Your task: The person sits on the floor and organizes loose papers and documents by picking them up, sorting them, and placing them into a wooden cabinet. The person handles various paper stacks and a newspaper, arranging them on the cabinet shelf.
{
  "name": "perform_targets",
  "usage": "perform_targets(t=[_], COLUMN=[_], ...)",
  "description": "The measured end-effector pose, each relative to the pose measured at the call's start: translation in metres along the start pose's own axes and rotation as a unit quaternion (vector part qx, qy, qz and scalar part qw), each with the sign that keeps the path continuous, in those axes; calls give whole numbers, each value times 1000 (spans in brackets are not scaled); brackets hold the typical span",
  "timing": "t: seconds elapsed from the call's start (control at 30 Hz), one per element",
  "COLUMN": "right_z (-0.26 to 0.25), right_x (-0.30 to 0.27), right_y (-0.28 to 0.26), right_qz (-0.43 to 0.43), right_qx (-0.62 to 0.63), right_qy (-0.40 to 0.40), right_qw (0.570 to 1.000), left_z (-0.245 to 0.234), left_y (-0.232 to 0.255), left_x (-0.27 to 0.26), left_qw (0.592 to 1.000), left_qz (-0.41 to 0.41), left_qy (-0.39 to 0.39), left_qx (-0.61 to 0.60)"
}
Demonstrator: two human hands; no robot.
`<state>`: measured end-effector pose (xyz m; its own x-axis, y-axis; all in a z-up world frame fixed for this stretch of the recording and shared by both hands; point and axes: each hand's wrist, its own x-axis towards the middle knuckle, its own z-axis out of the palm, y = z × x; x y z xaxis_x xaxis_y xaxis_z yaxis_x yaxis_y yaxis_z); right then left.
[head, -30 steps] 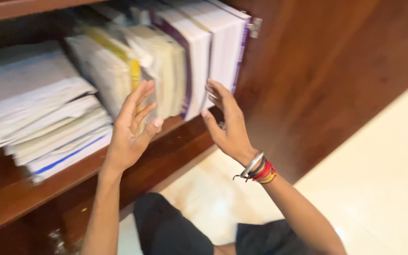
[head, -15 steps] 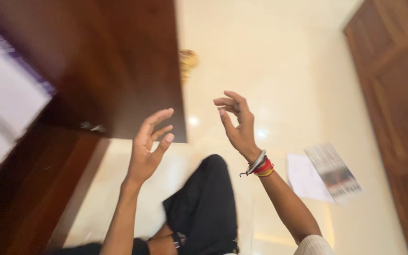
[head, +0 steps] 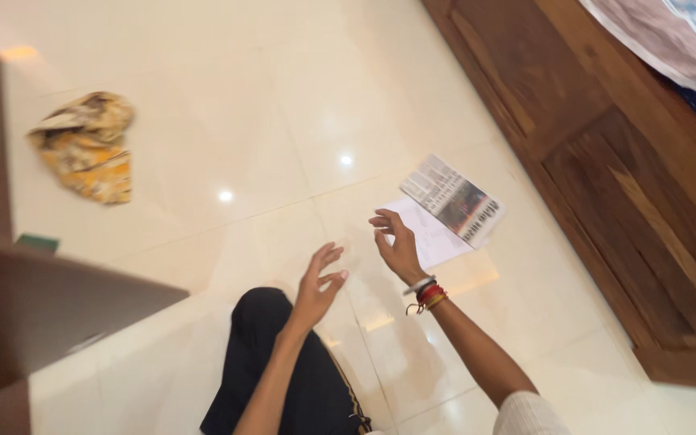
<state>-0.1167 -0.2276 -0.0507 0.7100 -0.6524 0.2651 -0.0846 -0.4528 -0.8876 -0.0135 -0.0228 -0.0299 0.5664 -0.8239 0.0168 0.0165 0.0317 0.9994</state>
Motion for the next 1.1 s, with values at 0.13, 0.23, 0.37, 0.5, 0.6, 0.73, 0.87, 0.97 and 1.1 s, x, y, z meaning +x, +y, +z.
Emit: perform_targets(t=[0.13, 0.23, 0.37, 0.5, 0.6, 0.73, 0.87, 0.97, 1.1], right_z=[-36, -71, -107, -112, -109, -106, -99, -102, -92], right_x=[-10, -7, 6, 21, 35, 44, 57, 58, 48], right_y=[99, 152, 175, 180, 197, 232, 243, 233, 210], right_qz=[23, -13, 21, 66, 98, 11, -38, -22, 12], right_qx=[-137, -298, -415, -499, -540, -614, -610, -594, -604], right_qy=[40, 76, 83, 14, -58, -129, -153, -154, -136], right_qw=[989, 952, 906, 864, 834, 779, 776, 789, 785], left_z=[55, 90, 113, 107, 106, 111, 109, 110, 114], left_y=[-58, -92, -116, -125, -125, -120, -115, -121, -134], left_x=[17, 31, 47, 55, 54, 51, 46, 42, 38], left_qw=[994, 975, 930, 849, 847, 858, 871, 878, 877], left_qz=[-3, 32, 11, 12, 23, 22, 11, 18, 24], left_qy=[-72, -131, -211, -254, -249, -229, -210, -198, -187], left_qx=[85, 179, 301, 463, 468, 460, 444, 436, 442])
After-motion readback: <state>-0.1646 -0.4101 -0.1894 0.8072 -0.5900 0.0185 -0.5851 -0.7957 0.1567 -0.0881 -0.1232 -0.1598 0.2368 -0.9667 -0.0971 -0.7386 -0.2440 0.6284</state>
